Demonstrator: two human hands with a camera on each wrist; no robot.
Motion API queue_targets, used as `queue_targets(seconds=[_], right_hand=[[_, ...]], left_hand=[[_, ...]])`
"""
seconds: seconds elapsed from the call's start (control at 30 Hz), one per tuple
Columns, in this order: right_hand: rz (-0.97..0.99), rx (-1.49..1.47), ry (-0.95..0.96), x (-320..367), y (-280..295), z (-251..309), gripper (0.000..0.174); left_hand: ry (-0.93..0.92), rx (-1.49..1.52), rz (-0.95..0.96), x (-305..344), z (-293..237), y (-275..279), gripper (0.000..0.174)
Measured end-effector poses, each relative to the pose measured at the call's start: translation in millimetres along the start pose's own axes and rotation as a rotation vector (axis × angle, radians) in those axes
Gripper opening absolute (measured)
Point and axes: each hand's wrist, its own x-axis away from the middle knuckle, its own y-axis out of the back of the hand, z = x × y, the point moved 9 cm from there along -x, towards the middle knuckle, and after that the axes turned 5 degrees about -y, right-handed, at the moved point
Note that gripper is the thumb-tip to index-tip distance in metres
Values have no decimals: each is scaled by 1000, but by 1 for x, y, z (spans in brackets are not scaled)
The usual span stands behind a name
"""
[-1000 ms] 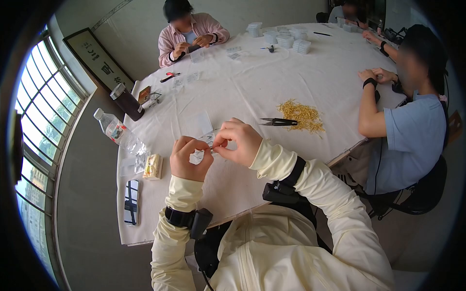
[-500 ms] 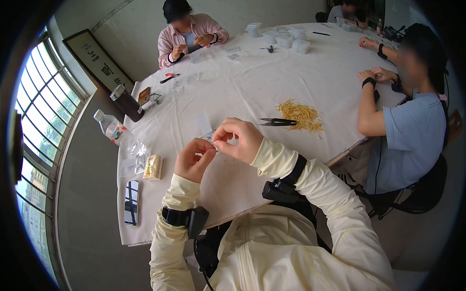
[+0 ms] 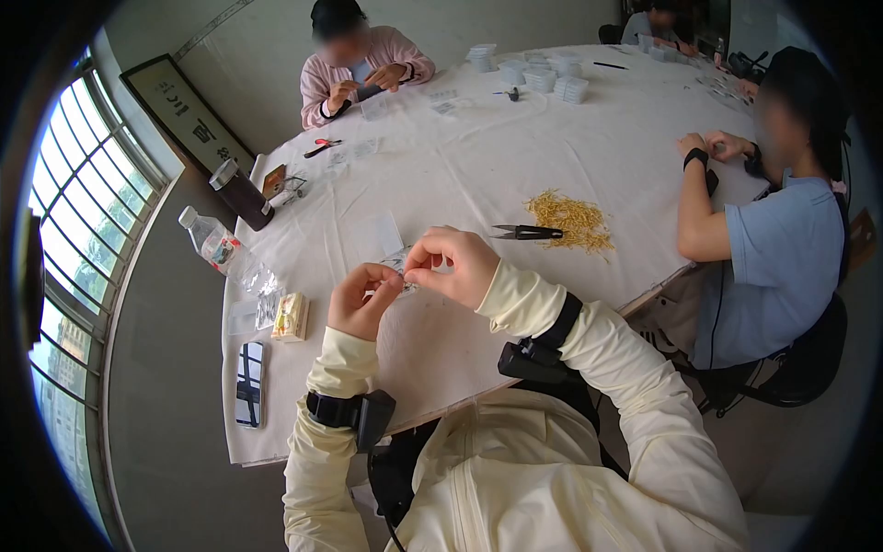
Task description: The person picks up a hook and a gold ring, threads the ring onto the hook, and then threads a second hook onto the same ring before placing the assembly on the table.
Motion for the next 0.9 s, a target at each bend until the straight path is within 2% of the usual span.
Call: queue_targets(seconds=[0.03, 0.1, 0.3, 0.5, 0.6, 0.67, 0.8, 0.9], right_hand=[[0, 0, 0, 0, 0, -1, 7], [-69, 129, 180, 1, 4, 15, 9], [-130, 299, 338, 5, 6, 29, 11], [-140, 347, 377, 7, 7, 31, 11], [-172, 383, 384, 8, 11, 34, 12], [-180, 404, 377, 8, 12, 33, 10], [-223, 477, 396, 9, 16, 34, 10], [-233, 521, 402, 9, 16, 33, 10]], left_hand=[[14, 36, -4, 0, 4, 1, 13], [28, 73, -8, 0, 8, 2, 15], [76, 102, 50, 1, 13, -2, 11], [9, 225, 36, 1, 9, -7, 6], [23, 141, 15, 2, 0, -3, 9], [37, 61, 81, 2, 0, -3, 16], [57, -15, 94, 3, 7, -4, 20], [-11, 17, -2, 3, 2, 2, 16]])
